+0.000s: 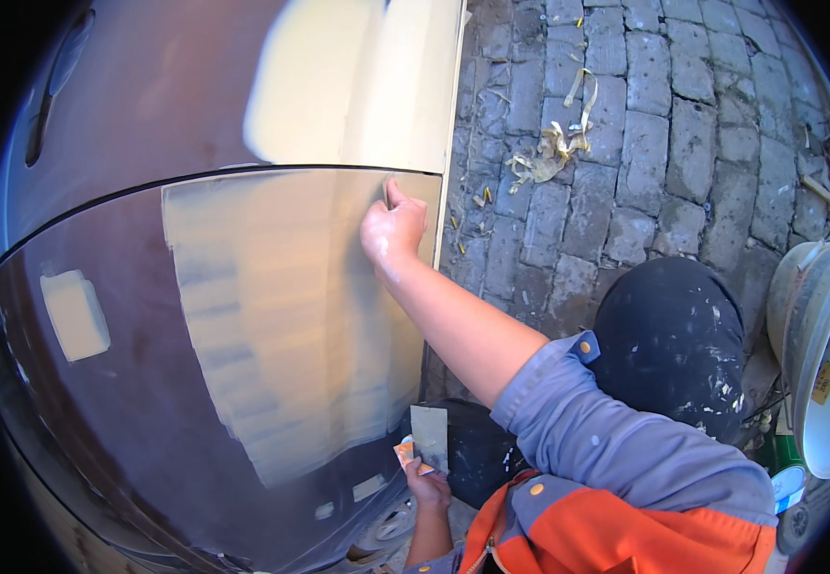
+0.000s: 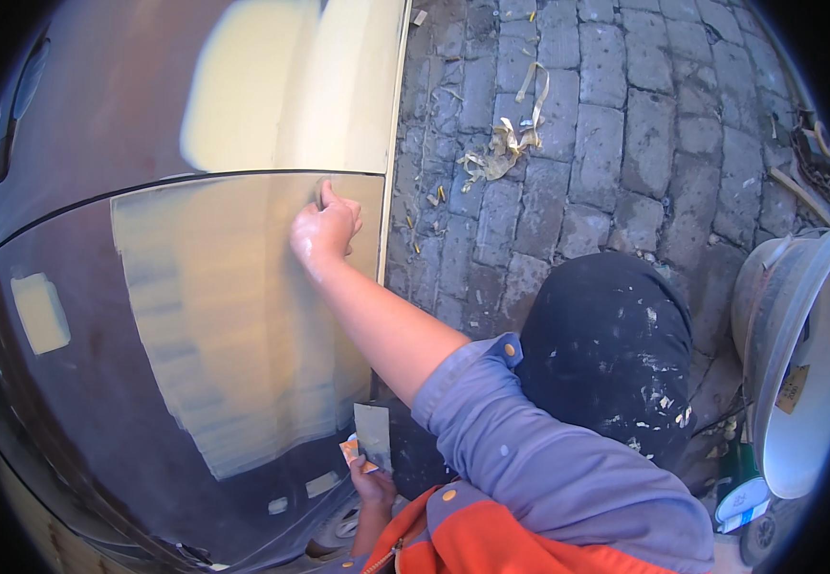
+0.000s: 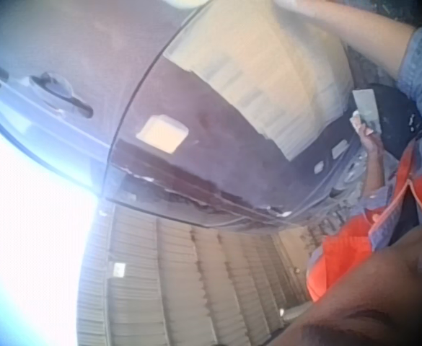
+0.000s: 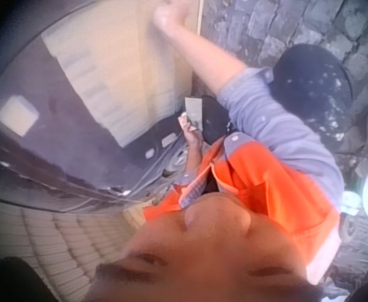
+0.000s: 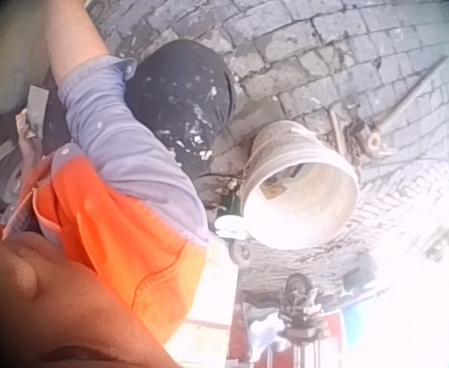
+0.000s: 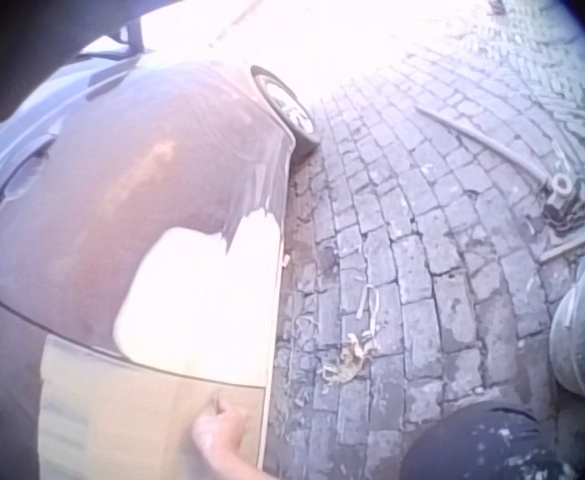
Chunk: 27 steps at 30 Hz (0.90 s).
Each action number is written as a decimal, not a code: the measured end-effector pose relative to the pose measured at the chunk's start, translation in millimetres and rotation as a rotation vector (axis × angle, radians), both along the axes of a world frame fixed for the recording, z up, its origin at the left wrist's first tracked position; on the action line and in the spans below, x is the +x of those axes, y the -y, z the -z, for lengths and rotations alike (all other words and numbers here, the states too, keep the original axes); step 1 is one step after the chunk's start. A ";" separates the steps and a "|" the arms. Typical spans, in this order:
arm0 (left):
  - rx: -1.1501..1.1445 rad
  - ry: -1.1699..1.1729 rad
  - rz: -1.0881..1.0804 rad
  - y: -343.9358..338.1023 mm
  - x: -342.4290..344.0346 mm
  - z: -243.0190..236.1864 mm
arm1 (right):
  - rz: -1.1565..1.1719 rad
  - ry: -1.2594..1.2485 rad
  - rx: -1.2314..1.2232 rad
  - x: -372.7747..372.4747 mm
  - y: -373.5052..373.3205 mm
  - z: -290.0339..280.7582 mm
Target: The person applies body filler to a car's side panel using a putty knife. They spread the filler over several areas, including around the door handle, and smooth the surface.
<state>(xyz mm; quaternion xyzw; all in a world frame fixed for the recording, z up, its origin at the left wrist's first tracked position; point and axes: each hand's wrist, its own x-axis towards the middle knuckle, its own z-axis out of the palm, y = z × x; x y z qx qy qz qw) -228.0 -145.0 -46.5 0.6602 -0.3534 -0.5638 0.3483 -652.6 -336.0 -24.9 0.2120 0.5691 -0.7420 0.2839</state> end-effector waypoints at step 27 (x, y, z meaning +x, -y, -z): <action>-0.584 -0.517 0.451 -19.4 -129.1 -100.8 | -0.909 -0.561 -1.127 70.7 -281.6 -85.2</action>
